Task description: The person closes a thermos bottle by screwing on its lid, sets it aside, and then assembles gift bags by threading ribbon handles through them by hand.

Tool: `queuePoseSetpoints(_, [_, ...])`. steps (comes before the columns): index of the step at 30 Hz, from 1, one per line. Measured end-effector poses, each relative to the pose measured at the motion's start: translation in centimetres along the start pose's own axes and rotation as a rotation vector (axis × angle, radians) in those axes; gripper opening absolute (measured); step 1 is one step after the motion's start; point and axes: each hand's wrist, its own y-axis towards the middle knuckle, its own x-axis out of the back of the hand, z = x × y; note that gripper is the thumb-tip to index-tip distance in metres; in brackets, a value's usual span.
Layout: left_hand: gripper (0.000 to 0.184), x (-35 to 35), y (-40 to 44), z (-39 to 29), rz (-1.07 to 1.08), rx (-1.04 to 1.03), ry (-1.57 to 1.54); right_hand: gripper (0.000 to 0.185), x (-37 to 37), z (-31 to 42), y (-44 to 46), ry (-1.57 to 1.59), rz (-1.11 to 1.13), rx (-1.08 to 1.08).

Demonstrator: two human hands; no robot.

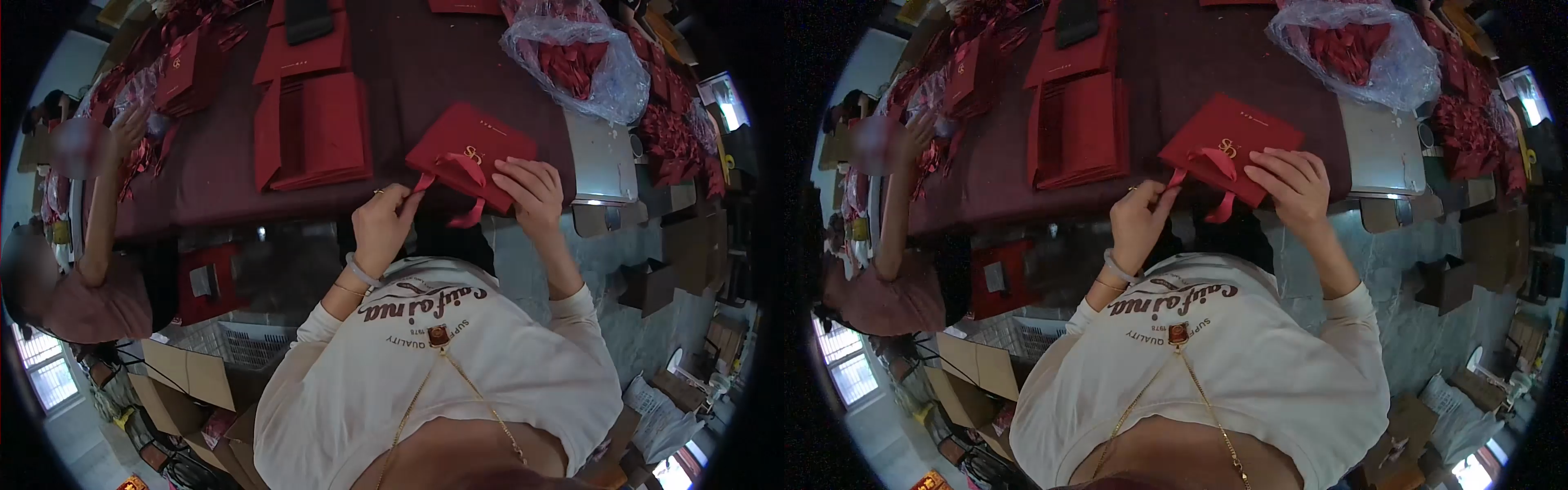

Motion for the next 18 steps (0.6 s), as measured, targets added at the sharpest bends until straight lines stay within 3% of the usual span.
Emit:
queuePoseSetpoints(5, [0.017, 1.7, -1.4, -0.1, 0.045, -0.045, 0.185, 0.031, 0.5, 0.1, -0.1, 0.024, -0.08, -0.016])
queuePoseSetpoints(11, [0.017, 2.9, -2.2, -0.2, 0.058, -0.018, -0.098, 0.035, 2.7, 0.0, 2.8, 0.153, -0.141, -0.095])
queuePoseSetpoints(13, [0.02, 5.6, -1.3, -2.8, 0.18, 0.011, -0.226, 0.029, 2.5, 0.5, 3.5, 0.246, -0.172, -0.47])
queuePoseSetpoints(15, [0.023, 8.1, -1.4, -2.5, 0.211, -0.071, -0.327, 0.032, 1.8, -1.0, 5.9, 0.384, -0.151, -0.594])
queuePoseSetpoints(16, [0.022, 9.7, -1.1, -2.6, 0.217, -0.113, -0.311, 0.037, 0.6, -4.0, 5.8, 0.418, -0.085, -0.555])
queuePoseSetpoints(17, [0.015, 11.1, -0.4, -2.3, 0.123, -0.078, -0.274, 0.037, -0.4, -5.5, 6.5, 0.458, -0.086, -0.519])
queuePoseSetpoints(18, [0.019, 11.7, 0.3, -1.7, -0.074, 0.038, -0.383, 0.037, -1.2, -6.6, 7.0, 0.431, 0.095, -0.567])
